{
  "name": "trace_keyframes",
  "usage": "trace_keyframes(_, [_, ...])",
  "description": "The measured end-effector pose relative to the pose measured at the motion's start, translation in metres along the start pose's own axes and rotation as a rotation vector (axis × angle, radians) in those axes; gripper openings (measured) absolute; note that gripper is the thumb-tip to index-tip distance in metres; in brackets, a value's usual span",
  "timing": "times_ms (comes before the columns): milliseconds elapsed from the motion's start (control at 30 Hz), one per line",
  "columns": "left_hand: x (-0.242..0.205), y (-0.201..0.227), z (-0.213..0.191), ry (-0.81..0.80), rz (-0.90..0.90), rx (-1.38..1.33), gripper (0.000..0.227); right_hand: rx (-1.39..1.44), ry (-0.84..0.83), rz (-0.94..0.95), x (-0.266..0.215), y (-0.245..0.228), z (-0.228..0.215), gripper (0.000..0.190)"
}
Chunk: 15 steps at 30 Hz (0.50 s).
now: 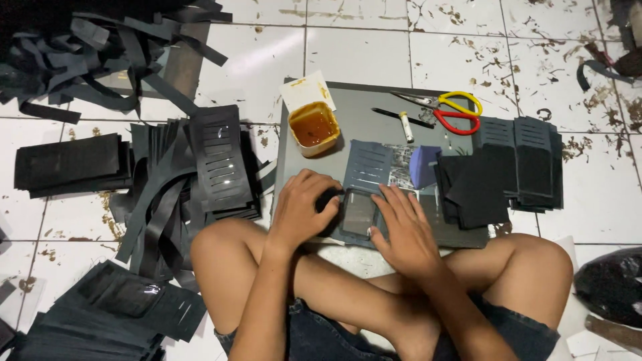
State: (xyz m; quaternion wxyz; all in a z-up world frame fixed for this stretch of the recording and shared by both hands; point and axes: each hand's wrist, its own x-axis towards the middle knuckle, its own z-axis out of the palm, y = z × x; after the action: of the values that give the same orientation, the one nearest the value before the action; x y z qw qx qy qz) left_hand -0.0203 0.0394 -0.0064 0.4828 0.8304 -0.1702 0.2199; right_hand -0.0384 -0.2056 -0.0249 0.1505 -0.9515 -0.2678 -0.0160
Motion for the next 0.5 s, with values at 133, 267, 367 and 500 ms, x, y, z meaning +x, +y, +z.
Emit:
trace_keyframes(133, [0.006, -0.002, 0.012, -0.302, -0.085, 0.215, 0.03, 0.013, 0.133, -0.028, 0.005, 0.022, 0.004, 0.057])
trace_keyframes(267, [0.014, -0.003, 0.024, -0.406, -0.024, 0.346, 0.04, 0.036, 0.158, -0.064, 0.011, 0.027, 0.003, 0.06])
trace_keyframes(367, [0.012, -0.011, 0.029, -0.413, -0.042, 0.349, 0.046, 0.124, 0.314, 0.018, 0.028, 0.035, 0.005, 0.046])
trace_keyframes(500, [0.012, -0.015, 0.031, -0.442, -0.092, 0.335, 0.056, 0.096, 0.518, 0.125, 0.085, 0.053, 0.003, 0.031])
